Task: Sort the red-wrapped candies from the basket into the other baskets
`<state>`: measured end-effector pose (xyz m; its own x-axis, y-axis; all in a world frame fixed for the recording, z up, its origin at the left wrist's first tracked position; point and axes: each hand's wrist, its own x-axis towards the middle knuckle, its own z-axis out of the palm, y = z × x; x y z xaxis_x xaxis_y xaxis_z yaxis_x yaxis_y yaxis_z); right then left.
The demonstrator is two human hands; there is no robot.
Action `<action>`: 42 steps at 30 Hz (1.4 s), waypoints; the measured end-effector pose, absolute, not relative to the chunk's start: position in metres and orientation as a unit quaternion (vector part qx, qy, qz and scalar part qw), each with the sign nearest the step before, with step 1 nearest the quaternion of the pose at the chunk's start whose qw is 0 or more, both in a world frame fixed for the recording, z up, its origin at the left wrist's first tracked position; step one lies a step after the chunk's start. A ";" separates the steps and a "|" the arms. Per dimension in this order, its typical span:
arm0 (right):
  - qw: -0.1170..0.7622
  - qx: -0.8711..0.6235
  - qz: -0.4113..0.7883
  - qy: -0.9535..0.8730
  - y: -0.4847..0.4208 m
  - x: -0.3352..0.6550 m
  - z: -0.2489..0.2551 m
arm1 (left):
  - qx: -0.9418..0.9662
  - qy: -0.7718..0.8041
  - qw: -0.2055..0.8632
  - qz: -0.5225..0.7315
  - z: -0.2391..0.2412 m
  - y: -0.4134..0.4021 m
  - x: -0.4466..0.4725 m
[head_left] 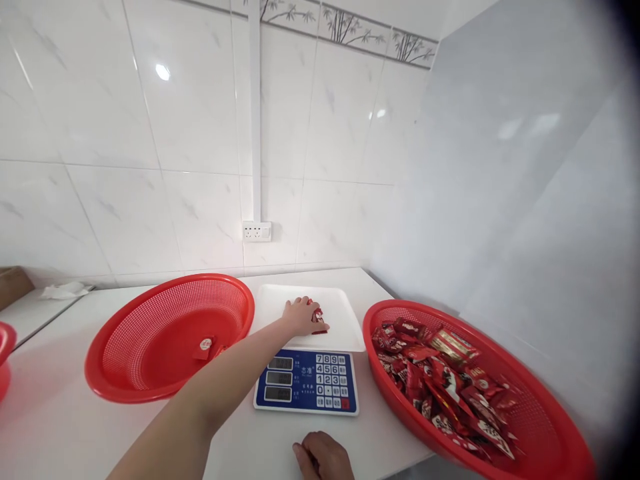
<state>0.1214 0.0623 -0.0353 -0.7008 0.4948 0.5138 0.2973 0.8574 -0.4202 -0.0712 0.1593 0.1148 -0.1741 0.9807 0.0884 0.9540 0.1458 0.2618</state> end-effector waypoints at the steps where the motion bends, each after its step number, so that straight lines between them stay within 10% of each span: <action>1: 0.318 -0.217 0.158 -0.909 0.062 0.121 -0.035 | 0.638 0.757 0.043 0.136 0.115 0.157 -0.070; 18: 0.282 -0.205 0.221 -0.911 0.059 0.128 -0.022 | 0.492 0.815 -0.057 0.301 0.175 0.064 -0.143; 34: 0.254 -0.222 0.251 -0.907 0.052 0.130 -0.010 | 0.565 0.815 0.075 0.102 0.134 -0.063 -0.136; 42: 0.239 -0.242 0.225 -0.913 0.050 0.125 -0.004 | 0.595 0.794 -0.125 0.018 0.107 -0.074 -0.165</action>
